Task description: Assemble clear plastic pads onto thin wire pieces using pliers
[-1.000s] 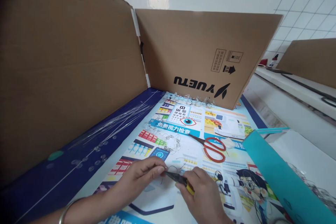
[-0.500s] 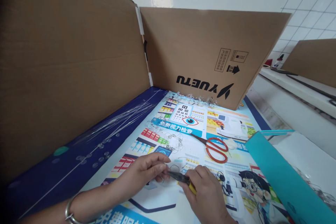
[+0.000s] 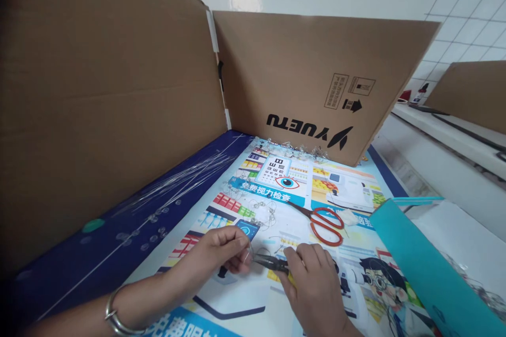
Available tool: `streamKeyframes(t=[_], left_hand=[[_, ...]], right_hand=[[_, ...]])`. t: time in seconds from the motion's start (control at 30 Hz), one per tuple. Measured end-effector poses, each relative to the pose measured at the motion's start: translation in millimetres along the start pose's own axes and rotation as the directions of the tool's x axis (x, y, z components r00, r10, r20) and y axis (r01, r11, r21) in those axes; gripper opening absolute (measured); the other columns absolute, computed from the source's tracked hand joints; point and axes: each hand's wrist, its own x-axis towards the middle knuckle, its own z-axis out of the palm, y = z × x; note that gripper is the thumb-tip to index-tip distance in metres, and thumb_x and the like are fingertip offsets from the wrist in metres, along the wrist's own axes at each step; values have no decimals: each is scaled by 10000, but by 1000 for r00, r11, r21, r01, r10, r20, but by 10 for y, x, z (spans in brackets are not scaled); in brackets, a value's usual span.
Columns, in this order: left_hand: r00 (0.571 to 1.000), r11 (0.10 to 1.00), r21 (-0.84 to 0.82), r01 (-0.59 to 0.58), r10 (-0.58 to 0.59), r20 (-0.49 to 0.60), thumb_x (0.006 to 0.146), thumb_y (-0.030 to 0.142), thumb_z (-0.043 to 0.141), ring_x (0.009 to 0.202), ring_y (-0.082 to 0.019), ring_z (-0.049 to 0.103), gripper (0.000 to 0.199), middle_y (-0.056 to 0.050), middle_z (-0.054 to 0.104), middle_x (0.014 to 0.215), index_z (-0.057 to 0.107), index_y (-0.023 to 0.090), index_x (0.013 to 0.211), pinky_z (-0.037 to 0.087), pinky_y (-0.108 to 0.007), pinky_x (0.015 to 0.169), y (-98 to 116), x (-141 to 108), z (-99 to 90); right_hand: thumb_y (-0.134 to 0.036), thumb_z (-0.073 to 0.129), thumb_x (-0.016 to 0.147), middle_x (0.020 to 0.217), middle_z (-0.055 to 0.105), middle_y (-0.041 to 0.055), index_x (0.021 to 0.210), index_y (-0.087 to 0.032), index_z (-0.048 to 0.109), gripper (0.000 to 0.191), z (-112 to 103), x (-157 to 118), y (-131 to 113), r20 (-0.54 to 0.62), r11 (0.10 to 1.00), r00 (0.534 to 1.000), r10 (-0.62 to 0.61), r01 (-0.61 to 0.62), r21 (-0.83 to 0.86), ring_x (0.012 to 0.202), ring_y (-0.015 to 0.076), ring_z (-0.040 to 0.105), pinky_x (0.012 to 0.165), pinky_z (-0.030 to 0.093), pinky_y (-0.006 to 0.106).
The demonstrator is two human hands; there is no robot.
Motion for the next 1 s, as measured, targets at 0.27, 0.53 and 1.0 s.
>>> streamKeyframes(t=[0.27, 0.53, 1.0], left_hand=[[999, 999, -17, 45, -46, -27, 794, 339, 524, 532, -123, 605, 226, 5, 607, 586, 501, 150, 673, 407, -212, 523, 0, -26, 37], [997, 996, -60, 70, -73, -39, 809, 360, 514, 525, -132, 624, 244, 23, 568, 566, 488, 151, 686, 419, -216, 523, -53, -47, 71], [994, 989, -108, 97, -101, -35, 823, 378, 510, 533, -133, 641, 245, 7, 604, 643, 501, 150, 736, 427, -206, 512, -104, -46, 74]], right_hand=[[-217, 561, 809, 908, 587, 92, 1090, -173, 573, 284, -66, -17, -49, -102, 954, 970, -221, 193, -230, 842, 248, 483, 749, 361, 414], [-161, 544, 798, 922, 590, 92, 1099, -173, 580, 303, -49, -23, -62, -83, 946, 967, -240, 214, -243, 855, 250, 484, 764, 362, 420], [-149, 557, 786, 897, 587, 90, 1065, -169, 591, 282, -31, -22, -41, -86, 950, 965, -248, 225, -215, 828, 237, 480, 738, 366, 404]])
